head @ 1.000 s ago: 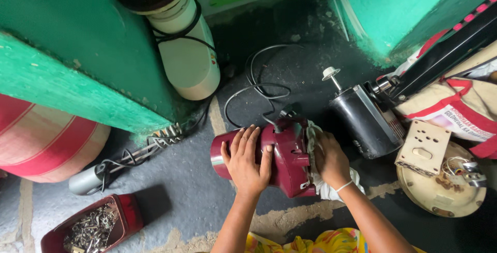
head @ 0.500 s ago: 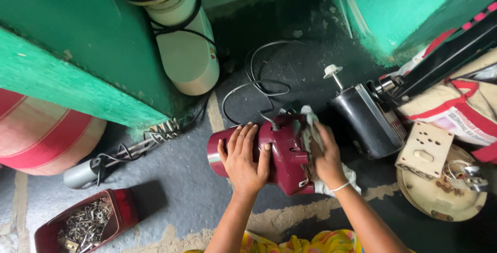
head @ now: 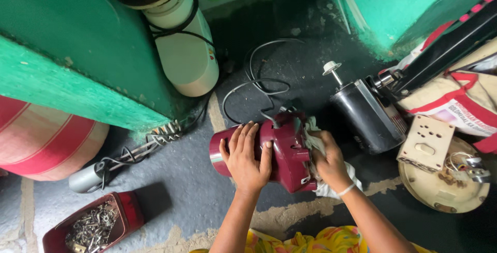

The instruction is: The person wipes a maroon blender jar and its power cord with a white cloth while sitting on the floor. They then pick up a white appliance base and wipe it with the same cloth.

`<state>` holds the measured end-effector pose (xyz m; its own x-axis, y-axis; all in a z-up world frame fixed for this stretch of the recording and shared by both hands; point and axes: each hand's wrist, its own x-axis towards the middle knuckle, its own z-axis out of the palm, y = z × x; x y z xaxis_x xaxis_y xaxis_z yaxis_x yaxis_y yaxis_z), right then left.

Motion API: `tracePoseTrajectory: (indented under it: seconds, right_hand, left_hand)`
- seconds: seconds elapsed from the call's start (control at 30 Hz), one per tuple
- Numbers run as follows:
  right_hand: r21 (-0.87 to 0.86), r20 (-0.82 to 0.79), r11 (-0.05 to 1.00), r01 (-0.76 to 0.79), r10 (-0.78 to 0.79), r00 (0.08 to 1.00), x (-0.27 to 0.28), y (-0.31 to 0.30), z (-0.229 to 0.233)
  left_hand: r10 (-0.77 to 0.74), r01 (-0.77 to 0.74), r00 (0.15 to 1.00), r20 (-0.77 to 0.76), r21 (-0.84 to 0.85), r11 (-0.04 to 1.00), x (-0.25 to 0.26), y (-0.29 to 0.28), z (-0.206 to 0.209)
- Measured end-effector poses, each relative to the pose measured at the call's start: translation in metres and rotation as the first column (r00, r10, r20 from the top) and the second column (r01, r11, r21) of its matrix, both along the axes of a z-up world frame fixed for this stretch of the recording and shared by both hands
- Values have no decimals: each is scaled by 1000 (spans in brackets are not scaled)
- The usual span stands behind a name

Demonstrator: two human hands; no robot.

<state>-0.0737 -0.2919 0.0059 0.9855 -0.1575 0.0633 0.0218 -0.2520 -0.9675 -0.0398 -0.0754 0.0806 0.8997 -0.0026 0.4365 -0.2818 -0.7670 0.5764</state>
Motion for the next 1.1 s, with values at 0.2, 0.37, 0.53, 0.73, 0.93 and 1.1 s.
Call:
tracePoseTrajectory:
  seconds: [0.2,0.37,0.53,0.73,0.93,1.1]
  right_hand:
    - [232,-108,973,-12,38,993,0,-2,17]
    - [424,-82,903,-64,108,991,-19,-6,29]
    - [-74,88,997,-35,41,995,3,-5,-3]
    - [308,-19,943,-128,141,990,-16,-5,40]
    - [163,89,980,-114,101,991,2,4,36]
    - [-374,-66,923,-93,73,995,5,-13,27]
  left_hand:
    - [-1,1,1000,2,-3,1000,2,0,3]
    - [-3,3,1000,-5,-1,1000,0,0,0]
    - [5,-5,1000,-4,8,1000,2,-1,0]
    - [0,0,1000,9,1,1000,2,0,1]
    - [3,-3,1000,-2,9,1000,2,-1,-2]
    - [-1,1,1000,-4,17,1000,0,-1,-2]
